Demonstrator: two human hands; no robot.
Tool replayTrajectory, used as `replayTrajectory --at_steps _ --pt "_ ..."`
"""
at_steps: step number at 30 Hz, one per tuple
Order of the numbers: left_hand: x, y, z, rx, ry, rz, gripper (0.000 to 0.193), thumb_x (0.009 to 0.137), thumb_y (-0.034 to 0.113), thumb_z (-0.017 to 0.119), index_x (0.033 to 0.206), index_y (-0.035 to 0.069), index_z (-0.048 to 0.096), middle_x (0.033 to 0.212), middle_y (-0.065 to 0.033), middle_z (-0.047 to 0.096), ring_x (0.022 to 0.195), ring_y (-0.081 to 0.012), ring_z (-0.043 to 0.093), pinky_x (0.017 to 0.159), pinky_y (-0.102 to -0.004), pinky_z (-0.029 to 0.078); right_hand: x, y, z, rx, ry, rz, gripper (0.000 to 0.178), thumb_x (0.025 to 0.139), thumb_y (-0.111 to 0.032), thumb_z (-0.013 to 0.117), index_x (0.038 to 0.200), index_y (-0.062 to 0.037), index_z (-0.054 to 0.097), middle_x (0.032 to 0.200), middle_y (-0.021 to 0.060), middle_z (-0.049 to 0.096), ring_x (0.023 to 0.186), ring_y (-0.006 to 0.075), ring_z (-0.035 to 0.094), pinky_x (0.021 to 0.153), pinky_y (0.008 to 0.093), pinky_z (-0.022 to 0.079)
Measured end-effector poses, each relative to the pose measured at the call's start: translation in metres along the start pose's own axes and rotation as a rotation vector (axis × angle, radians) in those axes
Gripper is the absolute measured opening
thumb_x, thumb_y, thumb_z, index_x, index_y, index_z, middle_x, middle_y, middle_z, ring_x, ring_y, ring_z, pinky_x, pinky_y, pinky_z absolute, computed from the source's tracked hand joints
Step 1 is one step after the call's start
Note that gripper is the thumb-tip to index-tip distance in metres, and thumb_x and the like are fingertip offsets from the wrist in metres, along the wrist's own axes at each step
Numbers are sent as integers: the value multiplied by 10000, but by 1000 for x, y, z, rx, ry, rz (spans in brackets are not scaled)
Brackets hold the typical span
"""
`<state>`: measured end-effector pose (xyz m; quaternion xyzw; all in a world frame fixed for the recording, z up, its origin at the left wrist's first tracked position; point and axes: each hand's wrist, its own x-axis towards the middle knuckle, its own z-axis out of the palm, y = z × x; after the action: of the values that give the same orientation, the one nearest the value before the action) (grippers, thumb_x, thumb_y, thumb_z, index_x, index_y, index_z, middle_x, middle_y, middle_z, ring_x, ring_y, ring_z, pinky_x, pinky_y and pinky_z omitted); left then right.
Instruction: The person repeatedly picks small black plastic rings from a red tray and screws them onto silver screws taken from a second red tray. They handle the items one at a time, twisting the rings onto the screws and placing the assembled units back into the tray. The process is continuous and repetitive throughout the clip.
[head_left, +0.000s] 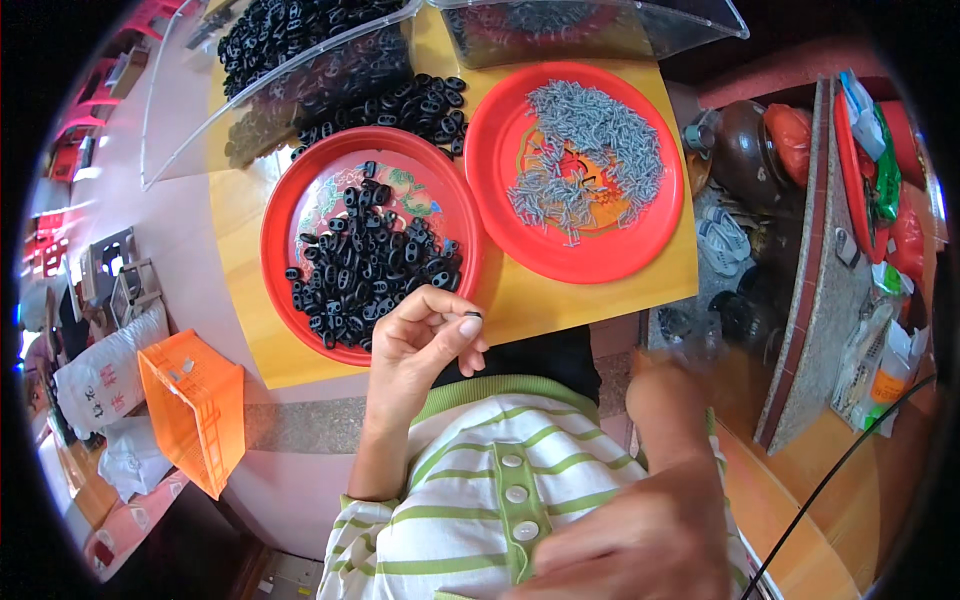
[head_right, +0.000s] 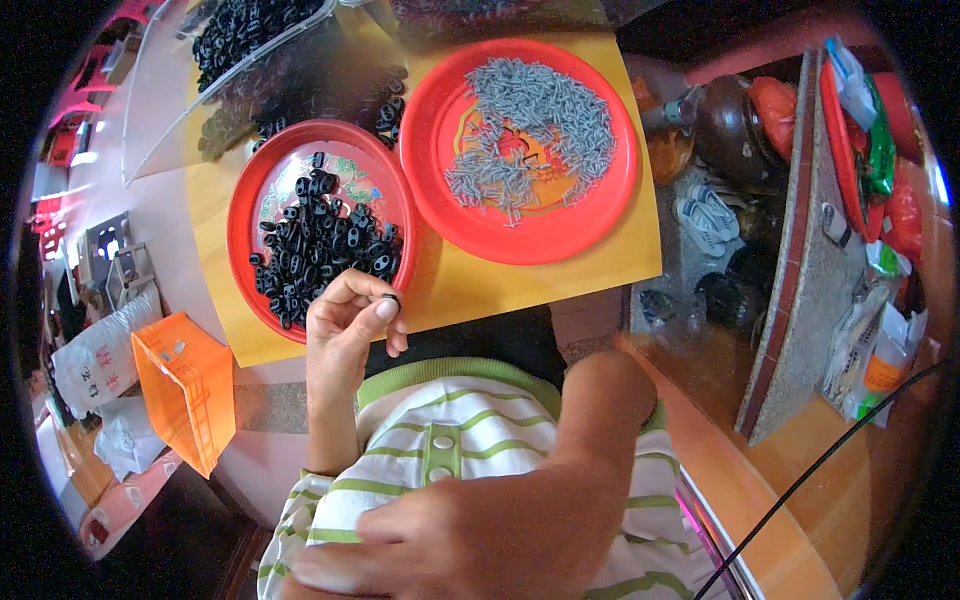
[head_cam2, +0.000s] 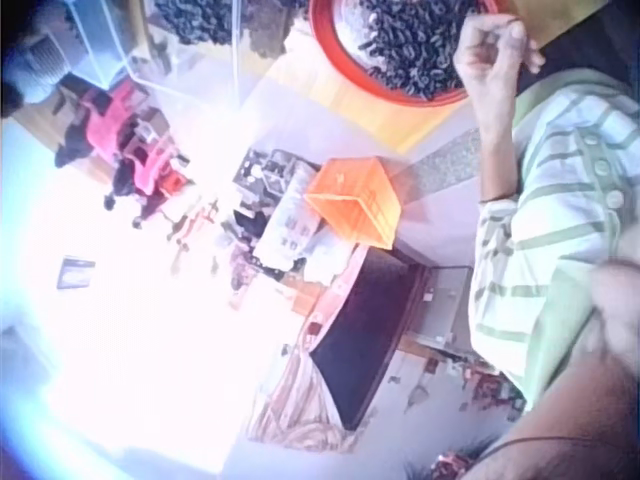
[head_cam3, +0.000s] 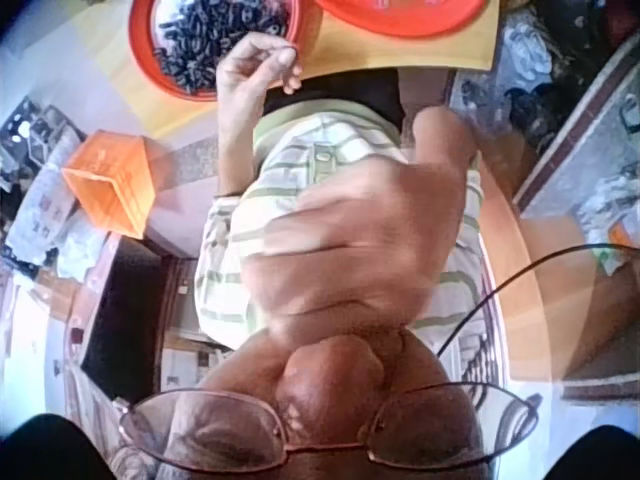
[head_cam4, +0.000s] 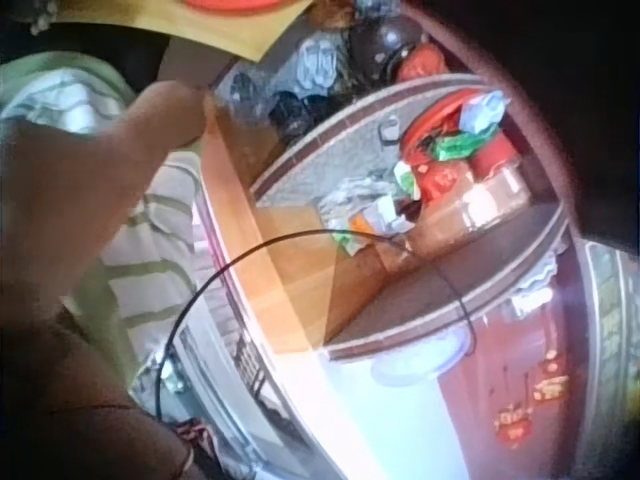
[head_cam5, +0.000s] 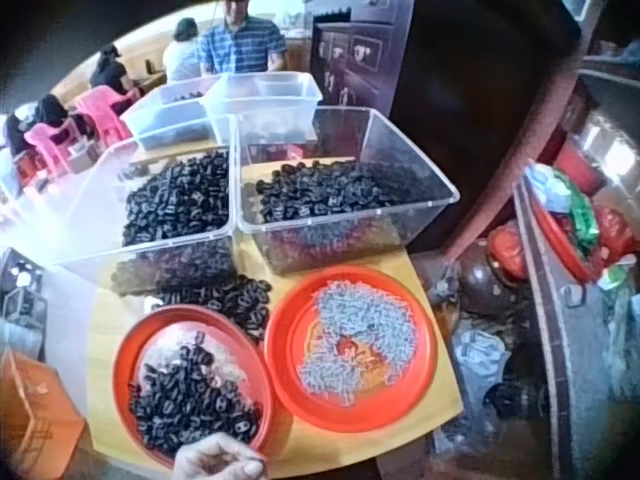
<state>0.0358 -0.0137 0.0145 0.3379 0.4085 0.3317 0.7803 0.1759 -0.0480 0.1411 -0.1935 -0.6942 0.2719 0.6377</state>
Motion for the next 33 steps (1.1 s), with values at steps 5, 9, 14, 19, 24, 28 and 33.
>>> replayTrajectory --at_steps 5,9,14,19,24,28,33 --pt "-2 -10 -2 24 -48 -33 90 886 65 609 942 -2 586 768 -50 631 629 -80 599 556 -202 489 5 9 -61 -369 -575 426 79 717 -141 616 782 -101 634 871 63 640 654 153 590 551 272 474" --pt "-1 -14 6 13 -117 -103 93 887 72 614 945 3 591 772 -29 627 650 -62 591 587 -195 491 -30 117 -96 -752 -188 731 79 783 -64 652 859 -45 642 824 71 615 682 217 611 614 343 470" --pt "-3 -15 8 41 -138 -119 83 888 65 609 936 -1 590 752 -18 616 641 -49 573 572 -188 471 -57 167 -107 -940 -290 713 90 812 -145 633 842 -60 628 844 68 597 747 273 619 633 391 478" --pt "-6 -16 5 62 -127 -116 90 888 71 611 934 -3 587 753 -18 615 642 -49 569 576 -190 470 -52 175 -100 -1054 -420 626 92 814 -142 636 828 -54 617 830 63 588 745 265 619 621 383 470" --pt "-12 -16 2 54 -102 -114 96 876 80 629 932 12 592 757 -45 639 639 -86 604 566 -213 497 -45 180 -95 -1222 -594 513 68 764 -90 626 760 -44 576 799 86 570 771 272 611 627 386 493" --pt "-16 -15 0 55 -109 -92 100 876 85 630 931 11 591 759 -46 639 643 -86 605 567 -216 498 -42 187 -85 -1342 -714 392 76 706 -40 612 732 -21 543 778 122 558 795 296 601 637 392 500" --pt "-20 -15 0 24 -133 -74 103 876 82 629 935 5 596 766 -47 639 658 -87 608 572 -217 500 -36 190 -90 -1278 -713 391 117 673 -37 617 737 -4 525 774 138 555 772 306 601 625 398 496"
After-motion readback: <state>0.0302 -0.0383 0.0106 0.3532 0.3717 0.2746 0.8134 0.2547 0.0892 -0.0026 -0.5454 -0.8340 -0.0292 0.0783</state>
